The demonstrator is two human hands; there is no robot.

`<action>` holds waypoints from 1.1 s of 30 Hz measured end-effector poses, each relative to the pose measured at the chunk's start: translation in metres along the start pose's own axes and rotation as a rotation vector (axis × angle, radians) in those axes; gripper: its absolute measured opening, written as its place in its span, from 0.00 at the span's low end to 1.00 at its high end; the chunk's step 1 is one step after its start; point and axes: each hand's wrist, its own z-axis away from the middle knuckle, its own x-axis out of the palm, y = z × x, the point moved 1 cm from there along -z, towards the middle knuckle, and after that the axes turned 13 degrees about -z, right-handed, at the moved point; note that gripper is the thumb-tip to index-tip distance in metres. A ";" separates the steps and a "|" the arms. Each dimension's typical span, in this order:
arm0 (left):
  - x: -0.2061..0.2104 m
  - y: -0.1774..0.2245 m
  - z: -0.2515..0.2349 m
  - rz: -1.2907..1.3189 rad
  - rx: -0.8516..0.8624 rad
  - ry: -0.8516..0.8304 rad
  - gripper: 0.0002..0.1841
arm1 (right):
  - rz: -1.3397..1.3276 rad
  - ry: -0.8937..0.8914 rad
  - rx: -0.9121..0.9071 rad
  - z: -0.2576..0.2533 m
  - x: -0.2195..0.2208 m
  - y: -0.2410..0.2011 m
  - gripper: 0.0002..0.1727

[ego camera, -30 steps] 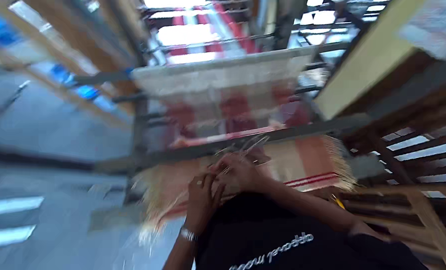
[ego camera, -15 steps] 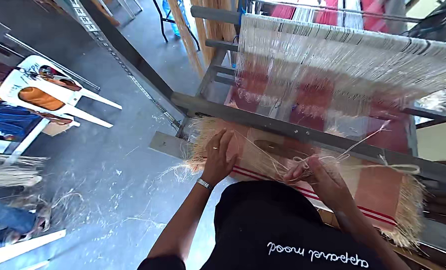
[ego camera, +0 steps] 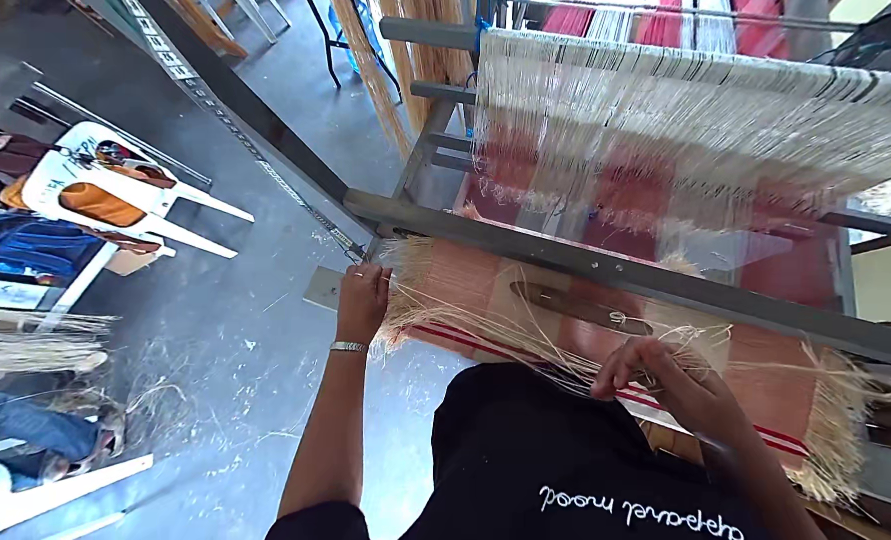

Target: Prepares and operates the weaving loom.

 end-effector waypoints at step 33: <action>0.021 0.011 -0.049 -0.276 -0.474 -0.534 0.23 | 0.076 0.107 0.084 0.002 0.006 0.014 0.27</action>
